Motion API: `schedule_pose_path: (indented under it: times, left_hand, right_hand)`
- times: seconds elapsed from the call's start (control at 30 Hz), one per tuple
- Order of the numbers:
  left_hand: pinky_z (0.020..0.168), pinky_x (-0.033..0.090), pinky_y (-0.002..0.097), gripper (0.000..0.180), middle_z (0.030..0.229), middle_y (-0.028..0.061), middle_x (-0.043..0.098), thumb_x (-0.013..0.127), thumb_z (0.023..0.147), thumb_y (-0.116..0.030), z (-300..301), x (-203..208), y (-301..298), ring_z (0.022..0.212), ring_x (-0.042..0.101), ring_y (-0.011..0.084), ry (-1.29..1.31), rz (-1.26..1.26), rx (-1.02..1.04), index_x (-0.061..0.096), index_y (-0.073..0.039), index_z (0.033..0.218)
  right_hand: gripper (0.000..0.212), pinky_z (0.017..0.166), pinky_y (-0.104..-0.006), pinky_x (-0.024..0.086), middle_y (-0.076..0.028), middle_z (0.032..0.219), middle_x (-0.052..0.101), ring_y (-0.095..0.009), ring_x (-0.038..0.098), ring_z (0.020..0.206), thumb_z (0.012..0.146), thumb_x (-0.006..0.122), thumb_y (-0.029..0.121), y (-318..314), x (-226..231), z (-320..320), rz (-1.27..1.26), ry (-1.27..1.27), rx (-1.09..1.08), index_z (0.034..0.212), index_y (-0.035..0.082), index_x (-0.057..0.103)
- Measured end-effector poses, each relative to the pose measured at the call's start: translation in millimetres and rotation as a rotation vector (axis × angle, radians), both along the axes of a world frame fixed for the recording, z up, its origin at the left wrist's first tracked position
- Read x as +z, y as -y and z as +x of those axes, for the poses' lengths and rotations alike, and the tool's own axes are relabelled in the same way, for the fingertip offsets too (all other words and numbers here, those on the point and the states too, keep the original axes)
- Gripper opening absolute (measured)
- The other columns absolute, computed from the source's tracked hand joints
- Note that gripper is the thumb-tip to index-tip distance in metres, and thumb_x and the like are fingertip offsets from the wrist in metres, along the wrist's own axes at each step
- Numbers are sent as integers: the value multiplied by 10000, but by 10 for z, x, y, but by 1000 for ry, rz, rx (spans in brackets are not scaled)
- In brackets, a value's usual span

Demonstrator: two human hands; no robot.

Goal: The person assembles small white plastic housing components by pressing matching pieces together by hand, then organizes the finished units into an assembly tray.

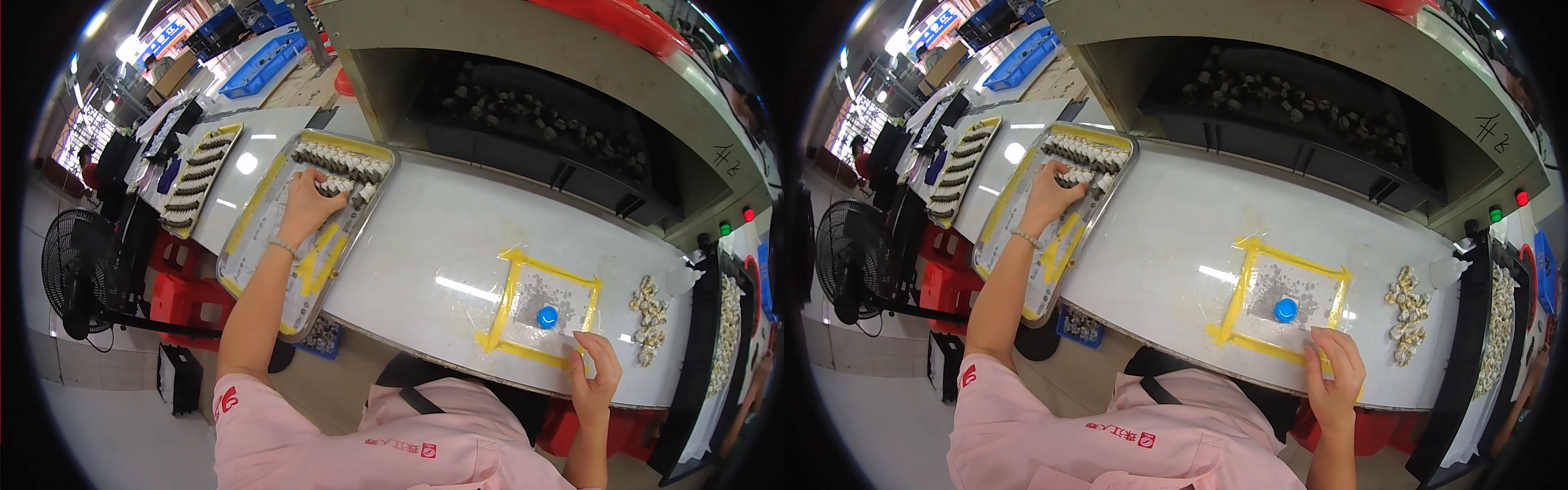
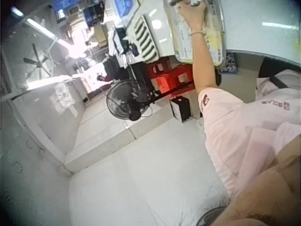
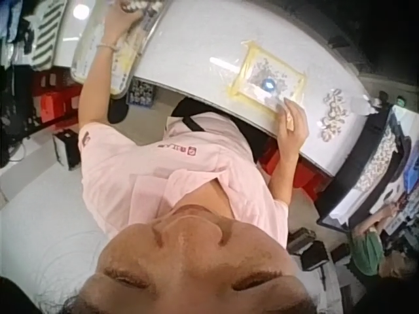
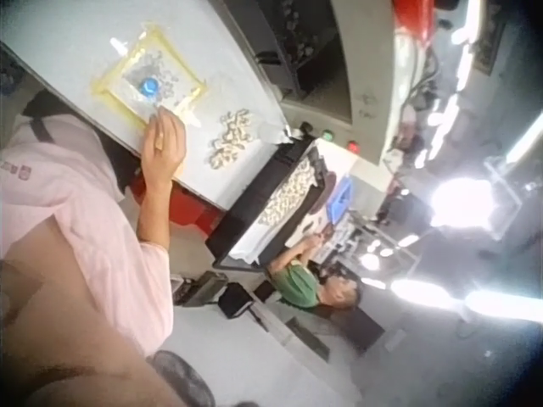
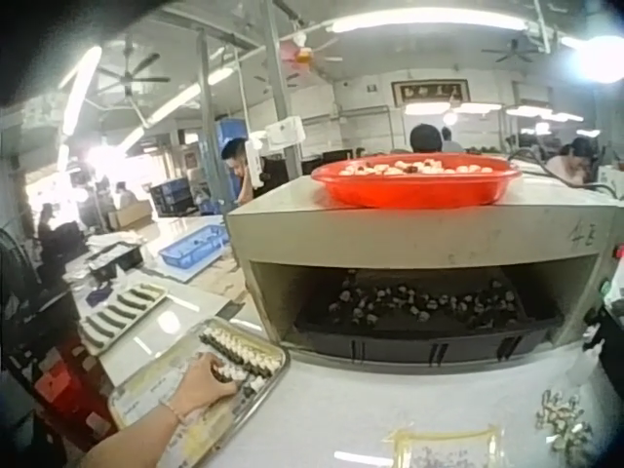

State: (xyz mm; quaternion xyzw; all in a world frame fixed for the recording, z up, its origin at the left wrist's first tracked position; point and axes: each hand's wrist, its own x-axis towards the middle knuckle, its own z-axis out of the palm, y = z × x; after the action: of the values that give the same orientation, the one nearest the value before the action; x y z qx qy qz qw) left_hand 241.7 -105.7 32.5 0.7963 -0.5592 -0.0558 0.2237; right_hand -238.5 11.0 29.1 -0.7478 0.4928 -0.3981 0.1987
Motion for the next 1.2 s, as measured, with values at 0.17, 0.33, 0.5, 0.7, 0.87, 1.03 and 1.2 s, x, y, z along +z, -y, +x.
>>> schedule_pose_path:
  times: [0.17,0.33,0.5,0.7,0.87,1.03,1.2]
  left_hand:
    - [897,437,381,542,1066,186,509,788,683,-395,-77,20,84,1032,499,330,-20,-48,-66,558,-13,991]
    - [898,434,390,545,1082,187,500,758,741,-412,-116,25,47,1036,498,339,-80,-41,-61,565,-13,1058]
    - [912,425,404,531,1118,212,510,713,800,-402,-160,15,-38,1061,503,365,-110,-52,-102,554,-2,1111]
    - [927,411,446,585,1119,236,511,702,816,-374,-152,-60,-80,1053,499,395,38,-176,-132,492,57,1151]
    - [927,412,455,468,1161,247,509,716,804,-227,-496,297,-7,1064,493,431,70,-430,-293,509,30,1135]
    - [954,407,421,424,1208,225,518,690,828,-239,-1388,748,574,1127,494,397,35,-447,-664,537,15,1132]
    - [999,390,404,542,1288,217,520,681,829,-287,-1651,761,1754,1191,489,362,-128,25,-773,509,6,1251]
  right_hand:
    - [264,790,-347,508,-157,976,659,-297,642,886,751,657,-85,-25,62,-72,-21,-17,-42,1009,-28,653]
    - [258,784,-345,509,-157,973,659,-295,643,884,753,656,-85,66,-17,-28,5,-5,-42,1005,-25,653]
    - [264,778,-346,510,-156,969,659,-292,643,882,752,661,-82,61,4,-82,-23,-10,-63,1009,-21,654]
    - [290,768,-354,513,-152,974,655,-308,637,880,747,681,-52,267,282,-240,-94,-126,-70,1031,-4,653]
    - [331,815,-364,498,-152,1041,634,-329,617,949,776,682,-2,788,665,-343,-97,-200,-77,1102,21,638]
    - [352,849,-362,484,-162,1116,606,-346,593,1003,830,660,78,1699,912,-342,-99,-203,-17,1174,31,605]
    - [552,913,-375,463,-174,1229,579,-335,572,1083,749,752,207,2683,930,-330,273,-305,-58,1245,49,570]
